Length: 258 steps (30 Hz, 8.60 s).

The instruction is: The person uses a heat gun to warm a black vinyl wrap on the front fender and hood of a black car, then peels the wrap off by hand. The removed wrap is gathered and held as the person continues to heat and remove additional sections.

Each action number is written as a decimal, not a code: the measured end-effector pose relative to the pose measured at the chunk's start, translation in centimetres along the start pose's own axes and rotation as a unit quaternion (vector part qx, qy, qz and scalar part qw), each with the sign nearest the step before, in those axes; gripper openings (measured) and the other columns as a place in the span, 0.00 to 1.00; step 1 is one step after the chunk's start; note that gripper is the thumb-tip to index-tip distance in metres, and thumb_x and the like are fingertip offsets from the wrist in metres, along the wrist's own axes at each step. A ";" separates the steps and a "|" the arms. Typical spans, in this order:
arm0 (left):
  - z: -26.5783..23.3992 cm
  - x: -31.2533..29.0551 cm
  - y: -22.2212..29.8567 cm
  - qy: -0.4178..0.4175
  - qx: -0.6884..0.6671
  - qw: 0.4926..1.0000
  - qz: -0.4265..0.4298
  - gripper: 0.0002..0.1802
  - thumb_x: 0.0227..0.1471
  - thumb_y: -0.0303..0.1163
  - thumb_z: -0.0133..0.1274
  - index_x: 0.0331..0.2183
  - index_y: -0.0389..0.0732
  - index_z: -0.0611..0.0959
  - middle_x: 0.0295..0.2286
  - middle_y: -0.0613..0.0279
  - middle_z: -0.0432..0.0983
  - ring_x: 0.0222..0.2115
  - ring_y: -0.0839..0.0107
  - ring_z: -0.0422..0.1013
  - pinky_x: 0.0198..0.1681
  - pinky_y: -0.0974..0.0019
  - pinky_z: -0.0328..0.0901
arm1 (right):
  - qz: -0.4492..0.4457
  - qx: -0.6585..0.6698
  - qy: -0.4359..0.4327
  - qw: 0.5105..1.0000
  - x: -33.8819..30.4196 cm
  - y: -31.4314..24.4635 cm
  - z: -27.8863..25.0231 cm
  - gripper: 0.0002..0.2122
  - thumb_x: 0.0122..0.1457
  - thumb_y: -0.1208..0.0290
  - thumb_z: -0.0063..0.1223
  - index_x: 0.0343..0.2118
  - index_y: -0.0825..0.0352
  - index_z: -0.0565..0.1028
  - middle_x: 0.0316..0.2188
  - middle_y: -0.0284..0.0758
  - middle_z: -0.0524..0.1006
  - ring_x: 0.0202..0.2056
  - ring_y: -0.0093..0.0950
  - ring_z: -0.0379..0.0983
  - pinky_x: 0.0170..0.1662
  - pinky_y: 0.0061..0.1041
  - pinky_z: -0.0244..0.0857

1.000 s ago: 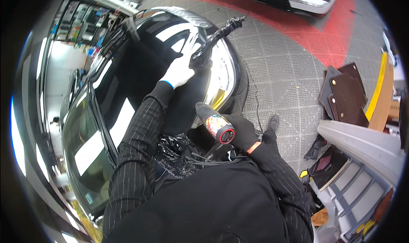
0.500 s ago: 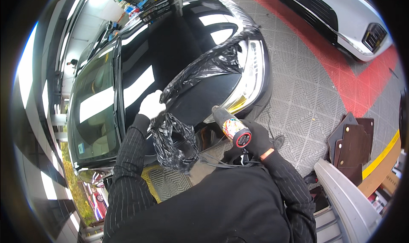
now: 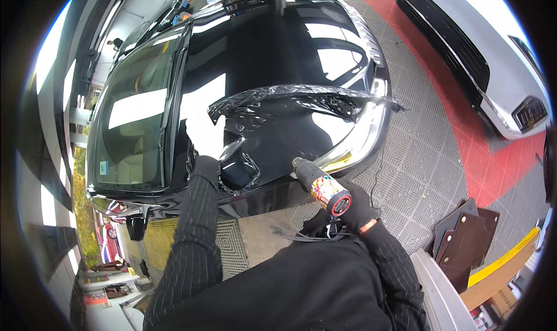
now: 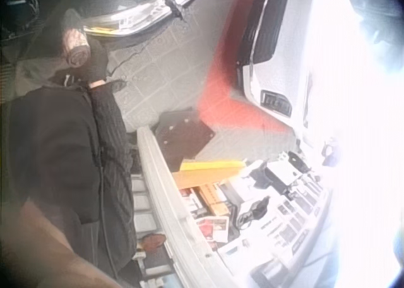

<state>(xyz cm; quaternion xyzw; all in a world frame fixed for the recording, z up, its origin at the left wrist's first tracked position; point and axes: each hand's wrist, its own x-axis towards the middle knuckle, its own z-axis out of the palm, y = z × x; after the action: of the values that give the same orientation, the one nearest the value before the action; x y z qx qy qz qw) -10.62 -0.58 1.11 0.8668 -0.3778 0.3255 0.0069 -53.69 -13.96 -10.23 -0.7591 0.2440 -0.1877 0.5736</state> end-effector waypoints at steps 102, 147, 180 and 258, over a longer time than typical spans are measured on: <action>-9.0 -16.7 7.3 -0.377 -0.414 0.757 -0.338 0.14 0.63 0.33 0.57 0.28 0.35 0.76 0.20 0.61 0.71 0.20 0.72 0.72 0.25 0.62 0.67 | -0.107 -0.046 -0.232 0.966 13.3 -5.0 -6.2 0.31 0.48 0.61 0.78 0.56 0.64 0.80 0.45 0.44 0.85 0.45 0.47 0.83 0.47 0.41 0.78; -5.3 -21.0 8.1 -0.248 -0.374 0.829 -0.335 0.11 0.51 0.24 0.57 0.38 0.33 0.84 0.29 0.52 0.82 0.30 0.62 0.77 0.38 0.60 0.71 | -0.068 -0.080 -0.305 0.946 8.7 -3.1 -7.2 0.26 0.53 0.56 0.73 0.54 0.60 0.80 0.45 0.43 0.85 0.44 0.47 0.83 0.46 0.43 0.77; -8.6 -15.6 11.3 -0.332 -0.150 0.891 -0.270 0.20 0.60 0.43 0.62 0.32 0.33 0.79 0.30 0.41 0.78 0.33 0.40 0.76 0.38 0.46 0.69 | -0.137 -0.065 -0.267 0.952 16.8 -5.7 -8.4 0.21 0.56 0.62 0.70 0.51 0.63 0.80 0.42 0.43 0.84 0.43 0.48 0.83 0.44 0.44 0.77; -4.4 -15.7 15.6 -0.151 -0.224 0.909 -0.318 0.18 0.60 0.28 0.56 0.50 0.31 0.84 0.38 0.43 0.82 0.39 0.44 0.80 0.44 0.52 0.74 | -0.108 -0.020 -0.294 0.949 20.6 -3.1 -11.4 0.24 0.52 0.63 0.74 0.52 0.64 0.81 0.44 0.45 0.84 0.44 0.48 0.83 0.45 0.42 0.78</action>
<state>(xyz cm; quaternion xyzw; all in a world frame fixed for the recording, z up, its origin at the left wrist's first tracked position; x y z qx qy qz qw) -31.23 -0.37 -7.94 0.9555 -0.1414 0.0781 0.2467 -42.97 -34.24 -4.07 -0.8136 -0.0154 -0.0118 0.5811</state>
